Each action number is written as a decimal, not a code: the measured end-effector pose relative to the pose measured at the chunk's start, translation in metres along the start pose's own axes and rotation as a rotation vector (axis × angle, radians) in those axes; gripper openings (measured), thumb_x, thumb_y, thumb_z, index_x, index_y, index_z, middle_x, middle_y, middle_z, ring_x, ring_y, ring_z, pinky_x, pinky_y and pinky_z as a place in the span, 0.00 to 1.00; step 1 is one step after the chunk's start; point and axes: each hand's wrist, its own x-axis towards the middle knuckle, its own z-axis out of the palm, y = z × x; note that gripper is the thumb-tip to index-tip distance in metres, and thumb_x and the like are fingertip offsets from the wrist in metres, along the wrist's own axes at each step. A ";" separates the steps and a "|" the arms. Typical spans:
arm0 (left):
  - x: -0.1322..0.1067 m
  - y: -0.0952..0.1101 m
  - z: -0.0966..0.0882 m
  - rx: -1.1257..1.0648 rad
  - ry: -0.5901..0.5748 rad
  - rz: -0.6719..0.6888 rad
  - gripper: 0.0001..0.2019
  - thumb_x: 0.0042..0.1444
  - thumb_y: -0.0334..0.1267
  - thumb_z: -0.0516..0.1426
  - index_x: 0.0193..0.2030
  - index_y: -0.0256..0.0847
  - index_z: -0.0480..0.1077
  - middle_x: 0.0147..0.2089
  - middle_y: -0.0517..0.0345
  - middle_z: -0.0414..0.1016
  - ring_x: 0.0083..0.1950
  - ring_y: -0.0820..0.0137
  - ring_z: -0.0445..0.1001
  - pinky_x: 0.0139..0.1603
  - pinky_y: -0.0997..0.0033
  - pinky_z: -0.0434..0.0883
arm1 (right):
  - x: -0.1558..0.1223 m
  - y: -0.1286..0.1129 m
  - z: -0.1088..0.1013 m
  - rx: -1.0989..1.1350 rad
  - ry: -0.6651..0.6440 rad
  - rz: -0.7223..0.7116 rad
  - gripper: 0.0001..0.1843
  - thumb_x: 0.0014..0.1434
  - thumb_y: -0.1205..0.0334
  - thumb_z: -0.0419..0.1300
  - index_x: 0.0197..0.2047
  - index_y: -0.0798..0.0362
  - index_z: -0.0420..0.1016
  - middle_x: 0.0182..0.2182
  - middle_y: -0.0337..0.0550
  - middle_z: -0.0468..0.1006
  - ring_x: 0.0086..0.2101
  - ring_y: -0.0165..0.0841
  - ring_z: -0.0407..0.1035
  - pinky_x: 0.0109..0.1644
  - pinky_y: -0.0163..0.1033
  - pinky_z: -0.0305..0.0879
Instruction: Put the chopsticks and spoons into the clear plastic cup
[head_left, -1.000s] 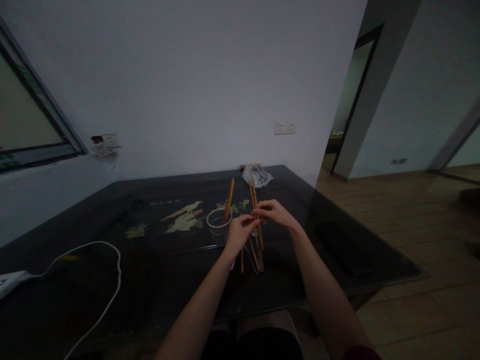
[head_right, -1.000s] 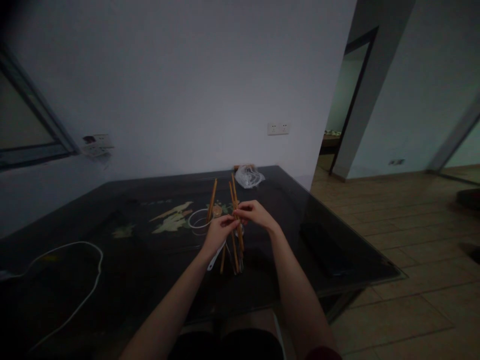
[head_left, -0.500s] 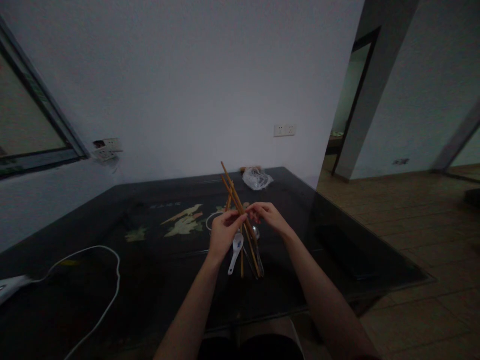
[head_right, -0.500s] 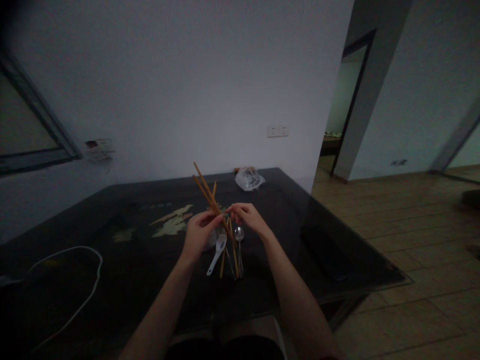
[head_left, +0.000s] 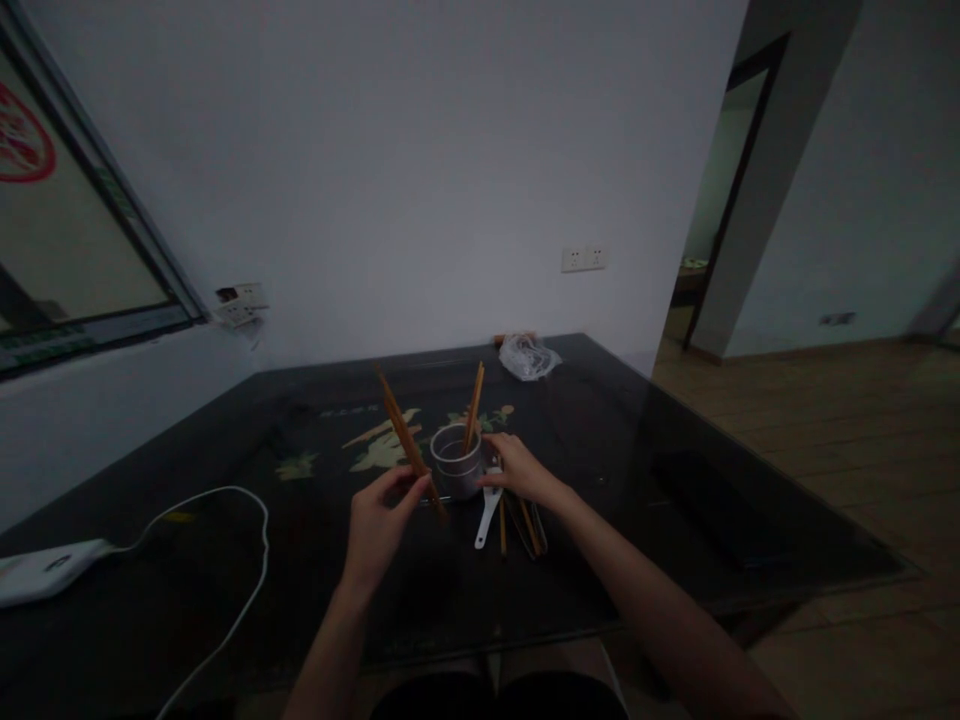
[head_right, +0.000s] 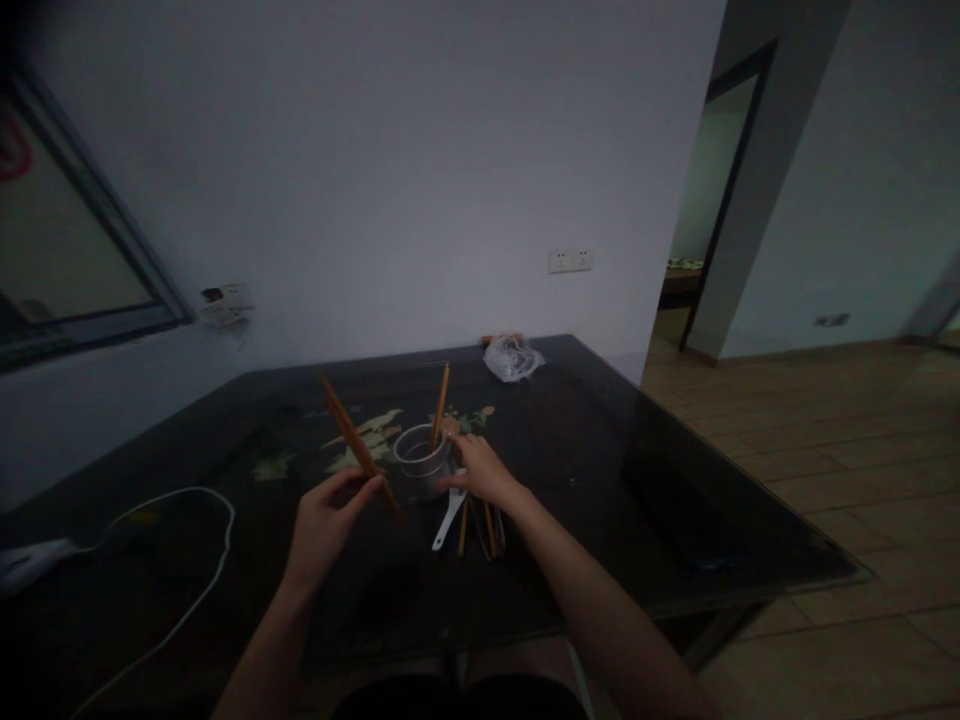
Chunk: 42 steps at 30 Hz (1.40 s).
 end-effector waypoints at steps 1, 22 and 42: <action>-0.002 -0.002 0.003 -0.001 -0.006 0.001 0.14 0.48 0.46 0.61 0.35 0.37 0.75 0.37 0.52 0.79 0.38 0.63 0.77 0.41 0.66 0.74 | -0.001 -0.002 0.003 -0.023 0.007 0.002 0.43 0.41 0.53 0.72 0.58 0.56 0.64 0.47 0.53 0.71 0.48 0.44 0.64 0.52 0.48 0.59; -0.013 -0.012 0.016 0.056 -0.129 -0.007 0.12 0.53 0.45 0.58 0.35 0.37 0.72 0.33 0.56 0.77 0.34 0.69 0.73 0.36 0.73 0.69 | -0.004 -0.009 0.020 0.005 0.042 0.096 0.40 0.45 0.47 0.68 0.57 0.56 0.63 0.47 0.54 0.71 0.47 0.45 0.63 0.50 0.49 0.60; -0.005 0.002 0.014 0.021 -0.141 -0.013 0.13 0.53 0.45 0.57 0.37 0.37 0.72 0.35 0.54 0.77 0.35 0.67 0.75 0.35 0.71 0.71 | -0.005 -0.012 0.016 0.056 0.044 0.075 0.38 0.47 0.53 0.68 0.59 0.54 0.63 0.47 0.53 0.72 0.47 0.45 0.64 0.50 0.48 0.60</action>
